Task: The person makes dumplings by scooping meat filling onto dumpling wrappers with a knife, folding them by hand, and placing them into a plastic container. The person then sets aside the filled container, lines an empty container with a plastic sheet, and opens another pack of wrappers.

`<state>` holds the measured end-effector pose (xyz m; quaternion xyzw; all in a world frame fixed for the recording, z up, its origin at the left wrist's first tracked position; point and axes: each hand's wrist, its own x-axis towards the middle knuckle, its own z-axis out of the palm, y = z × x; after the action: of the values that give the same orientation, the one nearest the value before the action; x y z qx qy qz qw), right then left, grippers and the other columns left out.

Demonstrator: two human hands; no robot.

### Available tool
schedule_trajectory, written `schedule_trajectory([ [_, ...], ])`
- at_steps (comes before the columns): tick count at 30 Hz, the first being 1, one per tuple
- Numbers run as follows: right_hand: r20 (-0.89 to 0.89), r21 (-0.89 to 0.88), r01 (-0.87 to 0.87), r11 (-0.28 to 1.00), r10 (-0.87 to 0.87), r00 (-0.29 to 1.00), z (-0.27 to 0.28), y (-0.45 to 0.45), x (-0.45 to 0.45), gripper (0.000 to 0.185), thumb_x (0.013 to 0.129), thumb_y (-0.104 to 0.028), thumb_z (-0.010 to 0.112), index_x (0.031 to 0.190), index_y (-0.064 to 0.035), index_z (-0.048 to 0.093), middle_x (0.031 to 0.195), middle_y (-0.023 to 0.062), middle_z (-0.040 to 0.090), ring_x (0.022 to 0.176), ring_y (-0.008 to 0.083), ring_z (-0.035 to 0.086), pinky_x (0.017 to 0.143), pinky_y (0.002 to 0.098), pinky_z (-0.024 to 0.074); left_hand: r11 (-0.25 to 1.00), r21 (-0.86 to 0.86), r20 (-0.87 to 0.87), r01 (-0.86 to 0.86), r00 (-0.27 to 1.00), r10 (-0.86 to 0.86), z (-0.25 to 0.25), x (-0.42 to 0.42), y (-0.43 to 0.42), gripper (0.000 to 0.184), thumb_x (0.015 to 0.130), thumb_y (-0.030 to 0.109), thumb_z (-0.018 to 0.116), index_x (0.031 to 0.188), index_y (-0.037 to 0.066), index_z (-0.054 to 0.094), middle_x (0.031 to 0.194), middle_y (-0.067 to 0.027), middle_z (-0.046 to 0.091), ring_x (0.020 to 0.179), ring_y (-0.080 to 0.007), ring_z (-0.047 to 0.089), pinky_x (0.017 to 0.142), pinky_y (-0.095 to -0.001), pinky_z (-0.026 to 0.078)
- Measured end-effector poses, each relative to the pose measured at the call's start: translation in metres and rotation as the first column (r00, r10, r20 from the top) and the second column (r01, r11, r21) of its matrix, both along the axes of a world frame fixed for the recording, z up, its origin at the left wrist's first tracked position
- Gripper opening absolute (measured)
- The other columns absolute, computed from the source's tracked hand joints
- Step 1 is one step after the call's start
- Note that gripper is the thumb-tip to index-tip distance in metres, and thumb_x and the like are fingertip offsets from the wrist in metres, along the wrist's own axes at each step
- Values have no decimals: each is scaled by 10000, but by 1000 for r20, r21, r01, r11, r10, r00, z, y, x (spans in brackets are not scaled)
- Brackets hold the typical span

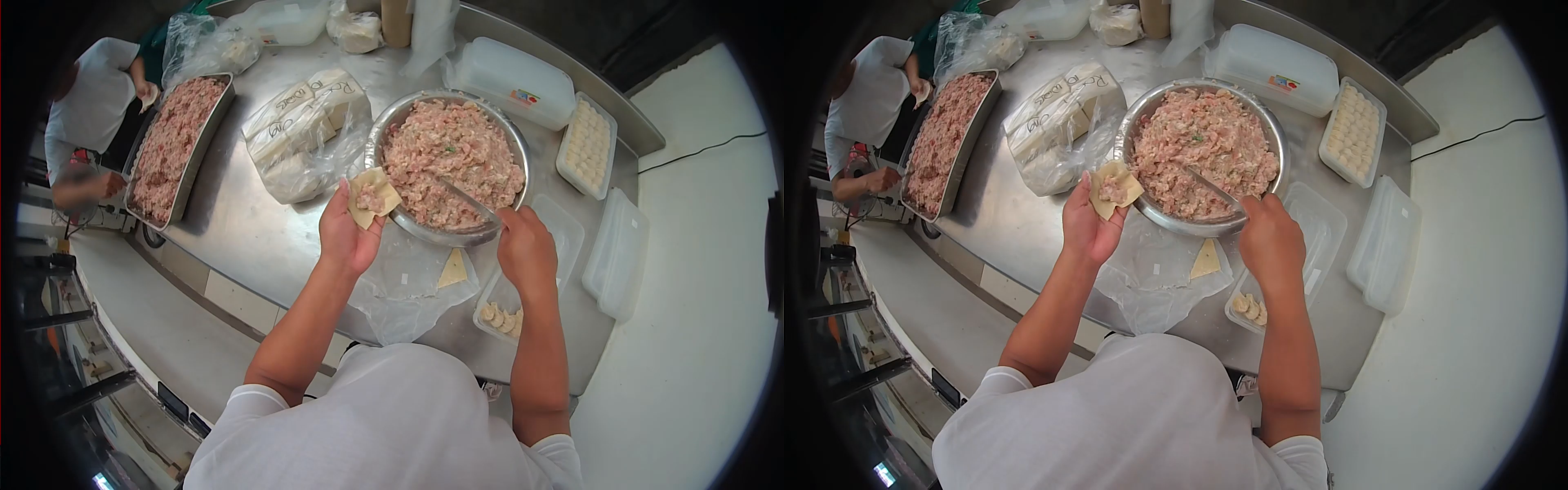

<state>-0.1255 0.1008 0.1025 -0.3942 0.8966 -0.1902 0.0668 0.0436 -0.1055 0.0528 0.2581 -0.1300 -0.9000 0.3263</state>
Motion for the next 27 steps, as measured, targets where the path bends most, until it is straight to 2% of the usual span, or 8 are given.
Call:
schedule_trajectory([
  [5,-104,-352,-211,912,186,977,-5,3,49,296,836,-12,625,1094,-107,735,903,119,576,813,306,624,692,424,524,998,-5,17,63,998,-63,-1,-15,17,400,1090,292,411,1324,-20,503,1312,-148,596,1213,-286,592,1085,-427,470],
  [10,-111,-335,-168,927,139,984,-15,13,57,329,805,18,649,1106,-88,732,890,112,569,792,291,610,673,406,517,988,-29,-21,152,988,-153,16,-17,28,370,1086,257,416,1355,16,496,1328,-132,595,1232,-255,582,1060,-408,474],
  [13,-23,-398,-90,913,88,996,16,29,61,320,804,23,653,1097,-80,732,885,108,568,781,276,616,662,400,518,960,-66,-325,270,904,-277,26,-5,28,361,1086,233,398,1366,24,488,1344,-128,591,1242,-234,584,1030,-387,495],
  [16,62,-378,-54,924,84,995,38,47,61,310,811,20,651,1091,-83,735,884,96,571,770,265,623,653,397,518,791,-396,309,467,879,-364,17,-9,32,391,953,68,635,1328,49,527,1288,-86,636,1137,-218,654,933,-351,532],
  [17,98,-321,-64,945,100,990,41,52,61,304,818,14,647,1089,-88,738,886,89,575,764,262,628,651,395,519,787,-396,307,473,876,-372,14,-9,36,391,953,68,635,1328,49,527,1288,-86,636,1137,-218,654,933,-351,532],
  [20,56,-174,-131,976,143,988,44,64,65,298,827,3,639,1086,-100,742,900,73,589,754,264,635,652,391,523,165,-747,644,644,762,-60,18,-8,48,446,747,24,829,1128,25,597,1050,-119,706,978,-261,699,850,-358,541],
  [24,60,-91,-96,991,101,993,53,85,63,297,830,-8,631,1084,-109,746,881,71,590,742,270,637,657,393,529,-71,-763,644,642,765,-11,10,-15,63,306,739,-35,757,1006,41,630,911,-92,639,838,-206,646,759,-325,515],
  [27,126,-155,-17,988,37,991,55,111,55,257,837,-3,646,1060,-83,745,887,75,613,741,264,643,665,382,533,47,-735,673,676,736,-71,2,-24,71,259,773,11,788,971,39,623,860,-81,623,823,-192,644,734,-326,515],
])
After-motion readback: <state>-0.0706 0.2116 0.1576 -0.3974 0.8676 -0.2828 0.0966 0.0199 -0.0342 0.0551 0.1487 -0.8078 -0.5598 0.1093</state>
